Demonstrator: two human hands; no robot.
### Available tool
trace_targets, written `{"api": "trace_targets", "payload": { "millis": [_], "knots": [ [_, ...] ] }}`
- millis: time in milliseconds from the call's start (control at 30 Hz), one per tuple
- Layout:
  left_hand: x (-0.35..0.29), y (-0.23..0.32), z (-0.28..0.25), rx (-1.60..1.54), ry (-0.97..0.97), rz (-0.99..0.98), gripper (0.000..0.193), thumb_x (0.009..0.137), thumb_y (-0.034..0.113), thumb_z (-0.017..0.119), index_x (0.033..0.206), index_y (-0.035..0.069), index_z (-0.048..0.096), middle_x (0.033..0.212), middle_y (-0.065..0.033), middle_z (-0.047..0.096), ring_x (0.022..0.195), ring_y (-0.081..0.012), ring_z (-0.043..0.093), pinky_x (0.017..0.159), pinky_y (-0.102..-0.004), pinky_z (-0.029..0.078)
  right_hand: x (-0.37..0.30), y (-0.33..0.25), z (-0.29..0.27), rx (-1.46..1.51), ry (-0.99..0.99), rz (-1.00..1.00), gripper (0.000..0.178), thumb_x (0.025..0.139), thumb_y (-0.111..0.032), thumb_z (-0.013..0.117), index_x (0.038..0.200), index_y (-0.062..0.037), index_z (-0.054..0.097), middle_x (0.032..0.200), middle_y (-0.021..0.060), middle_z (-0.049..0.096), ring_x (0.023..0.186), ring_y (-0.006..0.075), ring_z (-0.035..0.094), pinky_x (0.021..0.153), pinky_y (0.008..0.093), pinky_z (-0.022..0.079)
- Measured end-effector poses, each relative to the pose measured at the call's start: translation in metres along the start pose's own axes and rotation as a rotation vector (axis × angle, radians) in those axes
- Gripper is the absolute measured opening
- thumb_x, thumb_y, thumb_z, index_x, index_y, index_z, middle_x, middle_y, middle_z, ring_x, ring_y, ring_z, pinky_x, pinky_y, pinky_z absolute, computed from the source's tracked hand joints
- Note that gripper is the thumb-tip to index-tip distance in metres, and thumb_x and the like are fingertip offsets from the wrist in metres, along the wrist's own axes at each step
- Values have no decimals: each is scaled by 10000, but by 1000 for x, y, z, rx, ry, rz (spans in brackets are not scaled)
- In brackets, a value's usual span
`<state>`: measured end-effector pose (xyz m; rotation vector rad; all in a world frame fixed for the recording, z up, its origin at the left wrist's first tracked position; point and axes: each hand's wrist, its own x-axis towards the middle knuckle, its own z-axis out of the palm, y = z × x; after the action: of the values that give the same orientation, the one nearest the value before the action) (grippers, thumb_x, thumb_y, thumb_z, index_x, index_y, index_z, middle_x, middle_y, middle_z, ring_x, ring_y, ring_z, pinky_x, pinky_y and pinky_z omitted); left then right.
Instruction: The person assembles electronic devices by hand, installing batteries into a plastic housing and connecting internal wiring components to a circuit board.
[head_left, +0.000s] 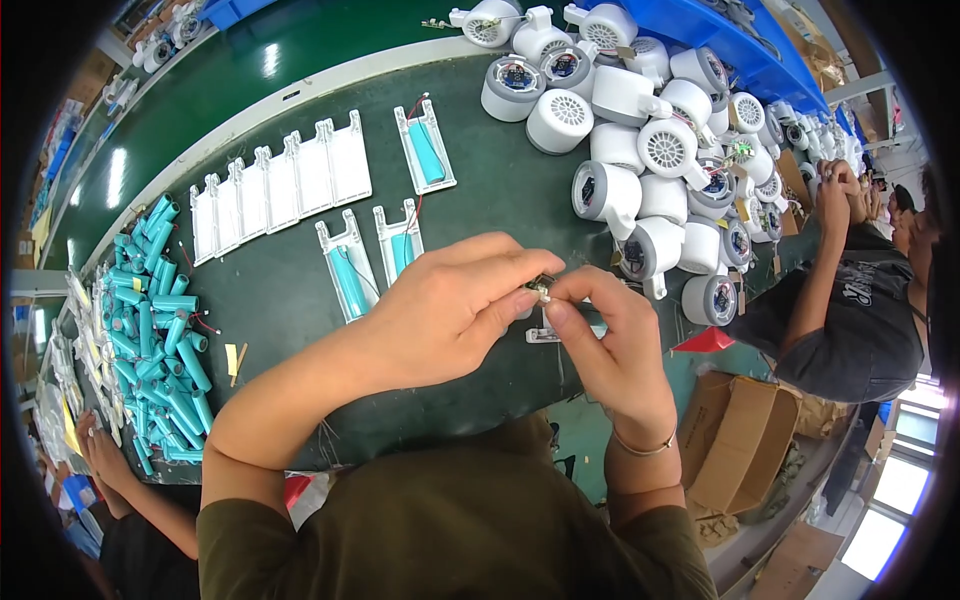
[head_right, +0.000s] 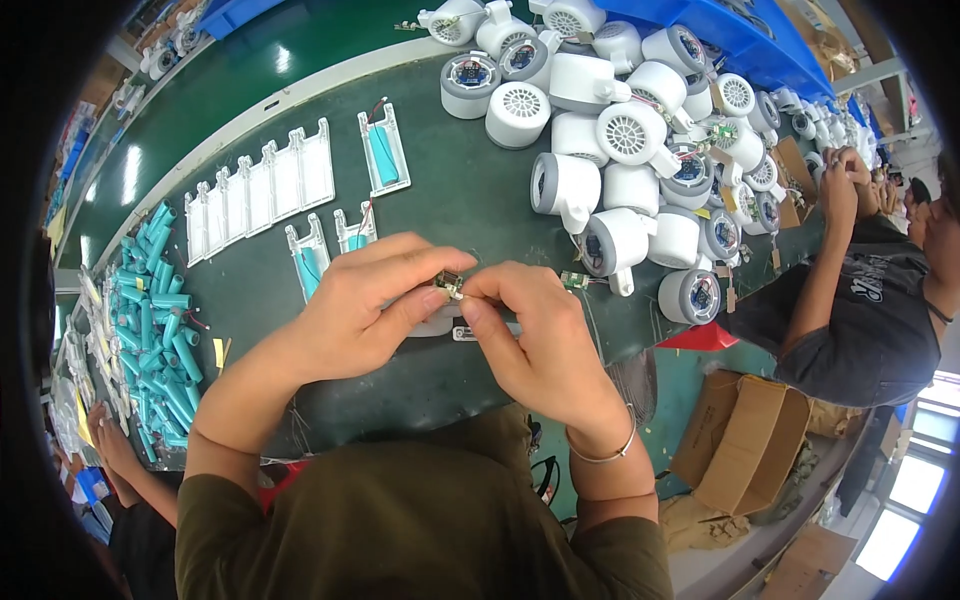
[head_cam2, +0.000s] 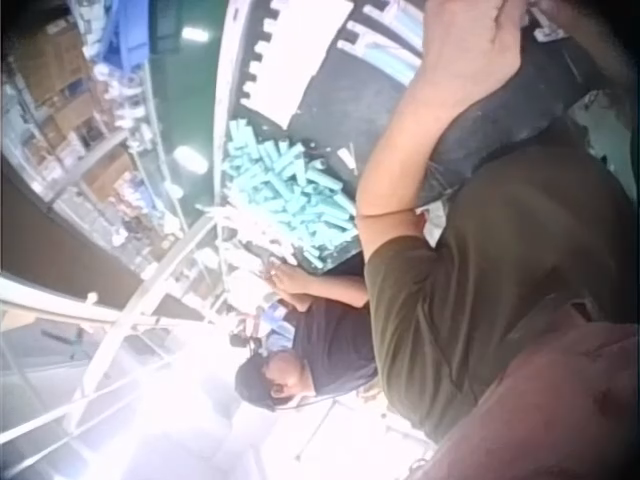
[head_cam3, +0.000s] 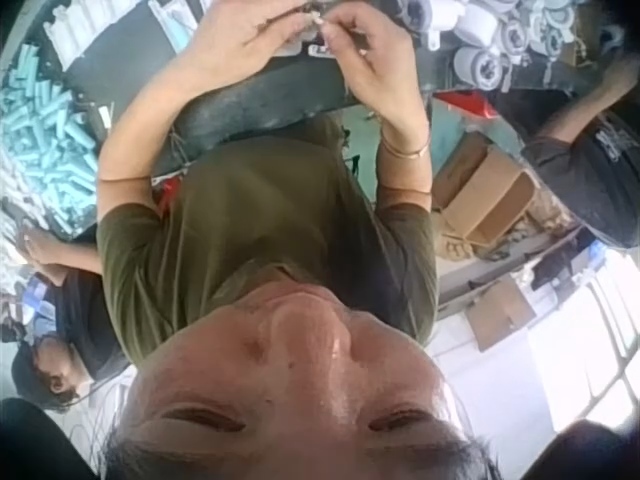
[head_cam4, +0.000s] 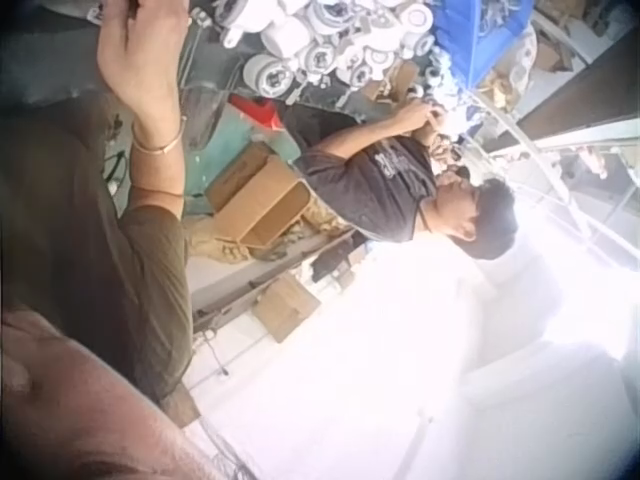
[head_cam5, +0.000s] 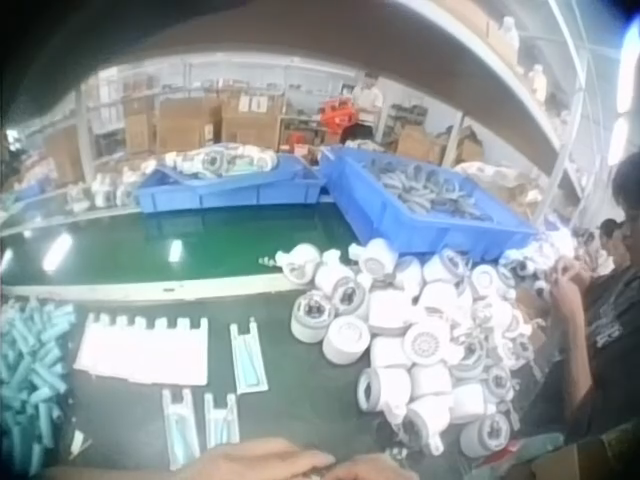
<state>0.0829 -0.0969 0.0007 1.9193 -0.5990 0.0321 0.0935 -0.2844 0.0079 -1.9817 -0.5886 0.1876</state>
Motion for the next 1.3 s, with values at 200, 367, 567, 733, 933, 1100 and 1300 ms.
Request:
{"api": "trace_targets", "payload": {
  "millis": [200,367,567,733,933,1100,1300],
  "knots": [
    [-2,4,0,19,-9,26,315,791,-38,539,1105,-6,547,821,-118,534,683,-240,527,608,-298,434,-2,-1,-2,6,-10,-23,59,778,-8,583,827,-13,552,753,87,559,681,249,514,658,317,401],
    [-3,3,2,51,-10,80,311,778,-43,557,1087,-6,552,821,-122,536,684,-249,535,594,-302,436,-3,-6,-3,8,0,11,53,769,6,584,814,-7,558,724,87,566,663,228,536,618,301,421],
    [-4,2,3,44,-13,86,292,766,-53,569,1054,-8,561,827,-124,539,677,-253,537,581,-306,437,-7,-8,2,23,26,61,50,761,16,582,803,0,562,706,84,575,652,198,547,596,280,435],
    [-6,3,7,108,24,101,283,755,-55,579,1033,-2,576,797,-117,532,647,-248,528,550,-302,430,-8,-6,8,72,82,73,43,760,20,582,795,1,564,704,85,578,643,196,554,597,282,442],
    [-5,5,11,75,108,85,296,706,-72,602,995,-9,591,753,-116,526,629,-252,529,536,-307,428,-17,-7,27,15,295,23,55,774,43,567,825,23,562,743,77,575,686,159,536,616,253,428],
    [-9,4,15,246,88,190,306,665,-77,577,965,-16,563,727,-98,449,582,-258,503,483,-342,408,-25,-6,38,-61,356,-74,104,754,87,571,843,37,552,736,101,570,647,149,543,574,235,427],
    [-9,6,19,332,83,254,346,615,-91,577,956,-37,565,717,-90,437,572,-234,500,469,-328,414,-30,-6,40,-79,428,-128,117,741,92,576,843,35,562,718,103,585,617,164,553,555,242,431]
  ]
}}
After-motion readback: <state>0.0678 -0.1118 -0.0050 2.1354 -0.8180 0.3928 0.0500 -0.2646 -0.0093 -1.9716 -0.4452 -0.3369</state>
